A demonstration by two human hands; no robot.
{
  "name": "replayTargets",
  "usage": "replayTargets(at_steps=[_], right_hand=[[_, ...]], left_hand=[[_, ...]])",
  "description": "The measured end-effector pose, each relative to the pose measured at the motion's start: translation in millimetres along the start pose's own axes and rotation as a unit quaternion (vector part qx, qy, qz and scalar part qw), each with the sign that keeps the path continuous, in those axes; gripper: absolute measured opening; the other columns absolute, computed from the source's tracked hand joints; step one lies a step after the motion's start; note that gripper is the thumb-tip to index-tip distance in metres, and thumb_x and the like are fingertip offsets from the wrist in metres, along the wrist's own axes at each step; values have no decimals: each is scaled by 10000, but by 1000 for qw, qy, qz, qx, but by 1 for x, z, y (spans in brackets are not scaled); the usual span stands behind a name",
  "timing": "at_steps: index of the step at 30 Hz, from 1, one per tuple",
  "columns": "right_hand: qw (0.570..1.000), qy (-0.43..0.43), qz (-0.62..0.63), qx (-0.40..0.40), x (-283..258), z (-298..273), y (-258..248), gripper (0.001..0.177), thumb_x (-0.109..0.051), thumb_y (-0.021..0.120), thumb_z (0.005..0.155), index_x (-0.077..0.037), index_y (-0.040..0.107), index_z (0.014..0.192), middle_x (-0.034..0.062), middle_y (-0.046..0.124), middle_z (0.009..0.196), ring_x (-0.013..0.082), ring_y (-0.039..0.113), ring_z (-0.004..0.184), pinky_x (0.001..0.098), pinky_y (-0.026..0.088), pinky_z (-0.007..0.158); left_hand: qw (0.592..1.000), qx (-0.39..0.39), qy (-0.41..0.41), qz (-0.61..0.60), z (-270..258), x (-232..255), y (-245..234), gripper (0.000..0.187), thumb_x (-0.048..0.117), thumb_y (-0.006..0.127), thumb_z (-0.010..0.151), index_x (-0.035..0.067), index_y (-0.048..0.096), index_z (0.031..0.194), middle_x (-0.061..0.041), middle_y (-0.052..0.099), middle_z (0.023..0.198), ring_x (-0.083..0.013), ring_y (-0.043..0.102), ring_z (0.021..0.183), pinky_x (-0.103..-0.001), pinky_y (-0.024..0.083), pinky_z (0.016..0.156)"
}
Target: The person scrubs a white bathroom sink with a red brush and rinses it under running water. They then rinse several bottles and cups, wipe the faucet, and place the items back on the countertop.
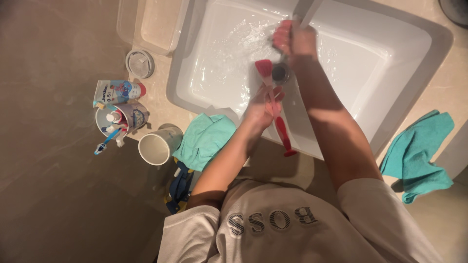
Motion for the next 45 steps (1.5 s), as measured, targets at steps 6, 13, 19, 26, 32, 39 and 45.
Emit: replayTargets(at_steps=[6,13,19,26,32,39,45], right_hand=[[928,77,362,-35,75,53,3,306,-224,416,1042,-37,659,1048,89,657,881,169,646,756,283,544,675],[926,-134,-25,-351,71,30,-14,255,-118,550,1069,3,534,1293,29,545,980,156,530,851,299,491,719],[973,8,155,-168,31,10,-56,279,-191,480,1039,39,547,1181,119,626,1011,232,638,883,340,562,785],[952,-94,162,-241,8,-9,-47,310,-221,506,1072,78,577,1115,188,654,1035,264,644,953,396,562,882],[847,35,-372,-379,21,-41,-58,312,-216,513,1070,71,612,1145,165,689,1050,254,676,979,398,570,928],[968,-82,-21,-237,-16,-13,-54,313,-202,504,1069,54,640,1187,128,730,1070,226,714,1012,387,579,979],[797,76,-425,-422,25,-62,-58,288,-211,543,1024,17,677,1136,110,746,1028,205,740,959,369,603,926]], left_hand=[[1000,19,17,-15,-2,-1,-6,346,169,590,966,184,524,1306,-81,630,1118,-256,630,966,-333,472,608],[1000,-9,18,-20,5,4,-11,360,187,609,969,193,502,1313,-89,634,1115,-252,632,929,-313,468,582],[1000,0,12,-5,1,2,-9,404,186,587,958,204,494,1351,-106,623,1159,-264,634,988,-296,494,592],[995,75,57,-29,4,8,-16,412,329,535,983,187,430,1356,-138,594,1235,-283,615,975,-293,492,584],[990,74,117,-8,-13,23,-17,446,168,568,994,249,423,1408,-73,577,1168,-165,509,828,-268,412,567],[991,81,106,20,-39,47,-1,424,171,547,962,193,437,1371,-53,620,1201,-172,619,943,-256,462,611],[985,94,142,3,-39,64,-9,398,201,552,976,189,457,1362,-65,616,1186,-195,641,982,-251,467,602]])
Point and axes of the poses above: each hand's wrist, its own z-axis towards the middle knuckle, its own y-axis out of the palm, x = y × z, the point moved 2 cm from there along z, towards the middle knuckle
